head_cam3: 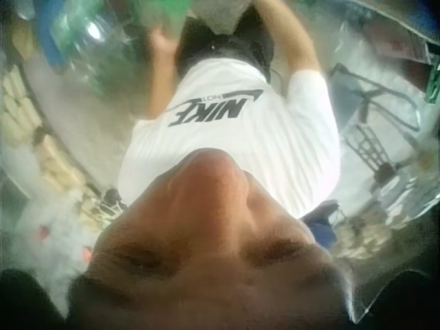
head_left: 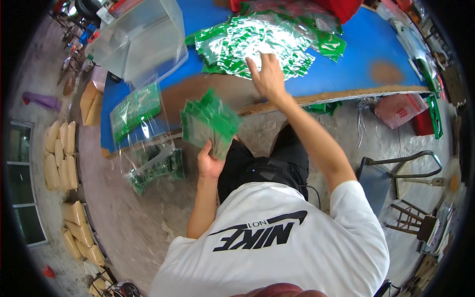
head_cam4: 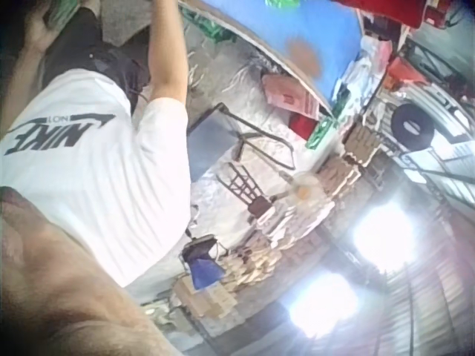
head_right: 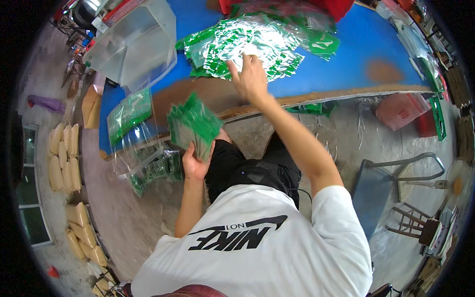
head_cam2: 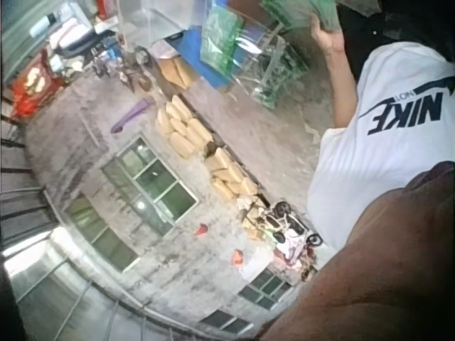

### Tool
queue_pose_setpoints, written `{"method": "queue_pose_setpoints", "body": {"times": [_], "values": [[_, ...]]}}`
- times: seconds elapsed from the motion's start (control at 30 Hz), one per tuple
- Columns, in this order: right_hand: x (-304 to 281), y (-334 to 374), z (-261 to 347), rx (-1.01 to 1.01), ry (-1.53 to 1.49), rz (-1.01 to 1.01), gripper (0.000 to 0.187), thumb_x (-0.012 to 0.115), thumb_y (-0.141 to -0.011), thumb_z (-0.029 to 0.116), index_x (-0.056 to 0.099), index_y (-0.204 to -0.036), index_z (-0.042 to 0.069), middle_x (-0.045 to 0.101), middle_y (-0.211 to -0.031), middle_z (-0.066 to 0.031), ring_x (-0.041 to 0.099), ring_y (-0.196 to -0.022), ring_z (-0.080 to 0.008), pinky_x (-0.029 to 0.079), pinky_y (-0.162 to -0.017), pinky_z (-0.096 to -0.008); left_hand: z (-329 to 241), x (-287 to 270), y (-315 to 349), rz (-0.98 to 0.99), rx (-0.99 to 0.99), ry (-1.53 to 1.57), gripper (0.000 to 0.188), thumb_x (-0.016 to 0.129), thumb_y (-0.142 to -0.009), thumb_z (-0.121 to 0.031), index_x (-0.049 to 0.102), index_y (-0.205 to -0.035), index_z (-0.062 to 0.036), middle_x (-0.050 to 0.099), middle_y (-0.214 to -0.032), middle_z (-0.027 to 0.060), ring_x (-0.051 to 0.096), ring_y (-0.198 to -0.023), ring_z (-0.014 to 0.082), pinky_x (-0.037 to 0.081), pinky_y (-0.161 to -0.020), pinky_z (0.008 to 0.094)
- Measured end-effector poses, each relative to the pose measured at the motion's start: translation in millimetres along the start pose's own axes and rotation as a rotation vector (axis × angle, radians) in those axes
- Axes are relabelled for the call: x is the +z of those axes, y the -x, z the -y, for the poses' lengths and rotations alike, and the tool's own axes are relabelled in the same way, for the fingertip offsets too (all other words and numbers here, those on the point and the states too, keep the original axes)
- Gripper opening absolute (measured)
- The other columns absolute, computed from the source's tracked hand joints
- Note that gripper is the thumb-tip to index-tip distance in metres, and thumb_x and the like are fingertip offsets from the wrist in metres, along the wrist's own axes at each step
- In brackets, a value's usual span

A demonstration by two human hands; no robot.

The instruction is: Sorting small green plastic packets and placing them into a larger plastic bag.

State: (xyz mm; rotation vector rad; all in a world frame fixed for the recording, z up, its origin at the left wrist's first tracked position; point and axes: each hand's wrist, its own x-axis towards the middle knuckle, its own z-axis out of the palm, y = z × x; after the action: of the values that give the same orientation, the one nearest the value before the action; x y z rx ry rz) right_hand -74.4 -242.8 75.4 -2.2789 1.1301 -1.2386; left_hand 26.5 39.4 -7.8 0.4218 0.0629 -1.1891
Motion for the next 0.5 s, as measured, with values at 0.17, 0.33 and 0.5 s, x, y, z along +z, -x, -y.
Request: {"method": "queue_pose_setpoints", "body": {"times": [0.17,0.33,0.5], "values": [[11.9,11.0,-6.8,-0.233,0.537,0.457,0.092,0.046,-0.089,0.074,0.049,-0.135,-0.005,0.049,-0.137,-0.0304,0.048,-0.127,-0.0462,0.039,-0.103,-0.0557,-8.2,-9.7,21.1,0.037,0.042,-0.146,0.059,0.069,-0.09,-0.014,0.045,-0.143,-0.0027,0.053,-0.142,0.015,0.048,-0.134,0.0331,0.036,-0.116,0.0519],[-21.9,66.8,15.8,-0.629,0.062,0.46,0.071,0.057,-0.092,0.059,0.055,-0.125,-0.004,0.054,-0.134,-0.0282,0.049,-0.129,-0.0443,0.04,-0.105,-0.0533,-20.2,-10.8,19.6,0.006,0.001,-0.136,0.06,0.072,-0.086,-0.008,0.046,-0.14,0.0009,0.056,-0.137,0.0133,0.054,-0.128,0.0325,0.042,-0.112,0.0477],[-19.8,36.8,39.0,-0.006,-0.416,0.771,0.045,0.057,-0.098,0.04,0.062,-0.114,-0.002,0.064,-0.114,-0.0278,0.06,-0.109,-0.0414,0.048,-0.09,-0.0482,-10.9,3.6,1.8,-0.036,0.031,-0.281,0.055,0.07,-0.087,-0.007,0.048,-0.137,0.0013,0.058,-0.135,0.0137,0.055,-0.126,0.0303,0.043,-0.111,0.0464]]}}
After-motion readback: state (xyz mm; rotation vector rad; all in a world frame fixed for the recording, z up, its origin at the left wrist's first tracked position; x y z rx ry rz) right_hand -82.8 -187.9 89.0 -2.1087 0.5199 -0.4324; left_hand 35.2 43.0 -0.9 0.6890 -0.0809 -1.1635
